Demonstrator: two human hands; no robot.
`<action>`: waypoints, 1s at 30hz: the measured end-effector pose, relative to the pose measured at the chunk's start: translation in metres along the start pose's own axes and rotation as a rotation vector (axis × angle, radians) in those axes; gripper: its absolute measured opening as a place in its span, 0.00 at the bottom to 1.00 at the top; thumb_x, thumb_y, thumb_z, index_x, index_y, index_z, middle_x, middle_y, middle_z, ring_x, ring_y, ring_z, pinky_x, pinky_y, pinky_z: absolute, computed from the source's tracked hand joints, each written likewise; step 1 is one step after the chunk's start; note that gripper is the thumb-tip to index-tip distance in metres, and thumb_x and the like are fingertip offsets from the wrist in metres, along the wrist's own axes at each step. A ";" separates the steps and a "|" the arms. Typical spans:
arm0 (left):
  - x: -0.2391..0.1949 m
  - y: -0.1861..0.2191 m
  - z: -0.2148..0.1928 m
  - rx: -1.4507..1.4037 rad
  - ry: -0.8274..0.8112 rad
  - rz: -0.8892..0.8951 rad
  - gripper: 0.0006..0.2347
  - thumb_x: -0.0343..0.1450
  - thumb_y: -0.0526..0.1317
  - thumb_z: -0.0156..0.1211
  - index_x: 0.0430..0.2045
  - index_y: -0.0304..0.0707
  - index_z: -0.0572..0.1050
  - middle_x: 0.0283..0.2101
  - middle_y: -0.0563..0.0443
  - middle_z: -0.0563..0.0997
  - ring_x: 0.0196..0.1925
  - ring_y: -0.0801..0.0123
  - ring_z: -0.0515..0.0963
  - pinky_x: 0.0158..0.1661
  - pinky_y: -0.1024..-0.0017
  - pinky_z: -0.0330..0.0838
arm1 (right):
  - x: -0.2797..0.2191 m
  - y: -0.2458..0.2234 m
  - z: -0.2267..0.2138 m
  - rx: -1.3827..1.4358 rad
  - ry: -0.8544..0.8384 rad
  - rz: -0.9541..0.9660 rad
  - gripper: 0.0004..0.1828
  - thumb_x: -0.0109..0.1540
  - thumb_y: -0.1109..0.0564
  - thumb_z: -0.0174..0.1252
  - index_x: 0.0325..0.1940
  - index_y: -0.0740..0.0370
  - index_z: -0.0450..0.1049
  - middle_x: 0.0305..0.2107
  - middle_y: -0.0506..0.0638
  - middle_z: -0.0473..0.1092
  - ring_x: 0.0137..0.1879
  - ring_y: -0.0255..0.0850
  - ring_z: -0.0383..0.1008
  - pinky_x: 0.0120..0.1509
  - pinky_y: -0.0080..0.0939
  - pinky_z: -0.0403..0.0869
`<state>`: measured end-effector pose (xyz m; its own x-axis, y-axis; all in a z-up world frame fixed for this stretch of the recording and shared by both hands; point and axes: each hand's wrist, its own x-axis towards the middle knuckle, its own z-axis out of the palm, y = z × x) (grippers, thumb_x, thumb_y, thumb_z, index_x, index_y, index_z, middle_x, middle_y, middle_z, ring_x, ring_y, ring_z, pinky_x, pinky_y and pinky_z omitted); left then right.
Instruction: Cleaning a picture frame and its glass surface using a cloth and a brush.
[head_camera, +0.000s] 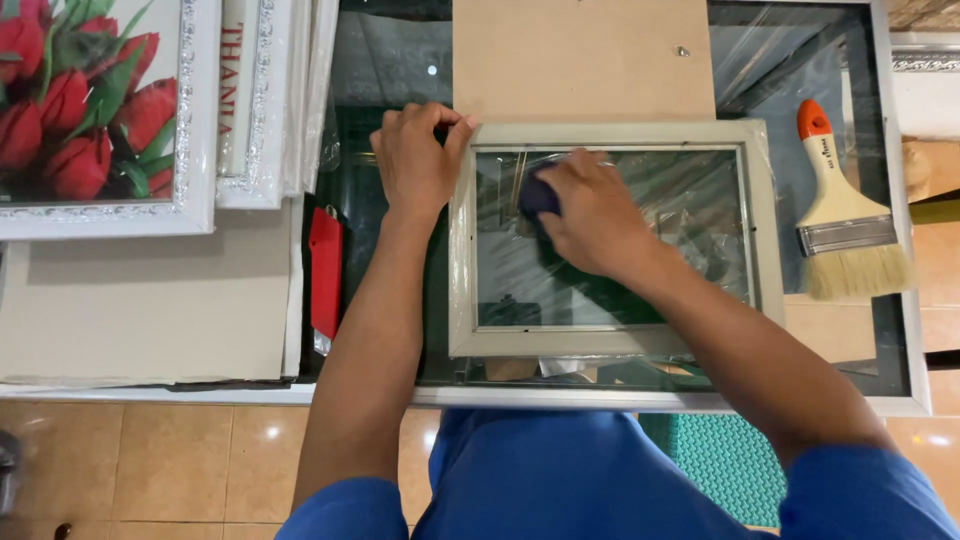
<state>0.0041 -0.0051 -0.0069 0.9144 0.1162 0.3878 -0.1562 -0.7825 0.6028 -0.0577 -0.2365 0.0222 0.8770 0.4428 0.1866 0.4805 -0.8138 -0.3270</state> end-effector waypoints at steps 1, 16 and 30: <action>-0.001 -0.001 -0.001 0.000 0.002 -0.002 0.10 0.70 0.53 0.70 0.27 0.52 0.79 0.31 0.52 0.78 0.45 0.55 0.78 0.52 0.55 0.66 | 0.019 -0.008 0.005 -0.001 -0.001 -0.003 0.25 0.54 0.52 0.68 0.55 0.61 0.77 0.44 0.60 0.69 0.54 0.65 0.70 0.62 0.60 0.68; 0.001 0.003 -0.007 0.029 -0.099 -0.066 0.08 0.72 0.53 0.65 0.29 0.56 0.79 0.33 0.57 0.78 0.47 0.60 0.77 0.53 0.58 0.64 | -0.030 -0.098 -0.044 0.006 -0.565 -0.360 0.20 0.56 0.58 0.64 0.50 0.70 0.76 0.44 0.65 0.70 0.48 0.67 0.71 0.49 0.58 0.74; -0.001 0.003 -0.011 -0.022 -0.055 0.037 0.10 0.69 0.52 0.72 0.29 0.52 0.79 0.33 0.51 0.78 0.46 0.52 0.78 0.51 0.55 0.66 | 0.062 -0.014 -0.010 0.032 -0.258 0.103 0.21 0.57 0.52 0.64 0.51 0.63 0.79 0.42 0.62 0.70 0.51 0.68 0.74 0.51 0.65 0.76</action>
<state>-0.0013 -0.0007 0.0020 0.9268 0.0534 0.3717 -0.1979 -0.7716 0.6045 -0.0099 -0.2010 0.0476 0.8921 0.4427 -0.0900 0.3848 -0.8489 -0.3623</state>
